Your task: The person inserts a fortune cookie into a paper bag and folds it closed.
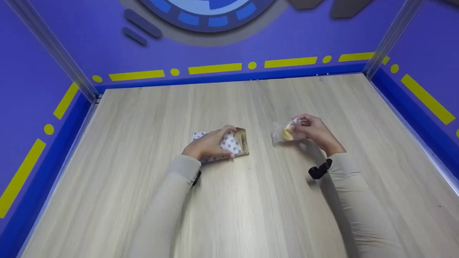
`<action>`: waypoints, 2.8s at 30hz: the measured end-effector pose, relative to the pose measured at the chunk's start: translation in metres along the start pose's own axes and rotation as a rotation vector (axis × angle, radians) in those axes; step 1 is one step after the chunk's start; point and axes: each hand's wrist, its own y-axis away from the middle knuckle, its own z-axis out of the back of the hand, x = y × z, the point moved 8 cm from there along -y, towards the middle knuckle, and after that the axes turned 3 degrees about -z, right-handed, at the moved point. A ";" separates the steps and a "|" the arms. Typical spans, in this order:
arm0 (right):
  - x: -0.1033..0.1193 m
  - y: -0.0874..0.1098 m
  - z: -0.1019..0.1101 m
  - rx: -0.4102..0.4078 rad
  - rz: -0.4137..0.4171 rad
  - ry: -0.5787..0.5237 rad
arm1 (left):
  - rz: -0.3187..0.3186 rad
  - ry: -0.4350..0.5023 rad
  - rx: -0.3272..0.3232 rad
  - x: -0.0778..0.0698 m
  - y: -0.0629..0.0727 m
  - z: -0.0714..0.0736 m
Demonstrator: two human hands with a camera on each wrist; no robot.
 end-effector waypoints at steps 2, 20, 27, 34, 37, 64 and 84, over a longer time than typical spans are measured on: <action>0.000 -0.003 -0.004 -0.010 0.005 -0.020 | 0.001 0.002 0.000 0.000 0.000 0.000; 0.009 -0.020 -0.047 -0.020 0.009 -0.069 | -0.025 0.003 0.001 -0.002 0.000 0.001; 0.011 -0.024 -0.064 -0.028 0.001 -0.101 | -0.023 -0.004 0.003 -0.001 0.000 0.001; 0.008 -0.027 -0.084 -0.021 -0.066 -0.186 | -0.020 -0.004 0.001 0.000 0.000 0.001; 0.008 -0.028 -0.090 -0.022 -0.070 -0.191 | -0.013 -0.004 -0.001 0.000 0.000 0.001; -0.003 -0.028 -0.104 0.034 -0.110 -0.128 | -0.021 -0.011 0.006 -0.001 -0.001 0.004; 0.009 -0.031 -0.125 0.036 -0.086 -0.133 | 0.001 -0.022 -0.005 0.000 0.000 0.002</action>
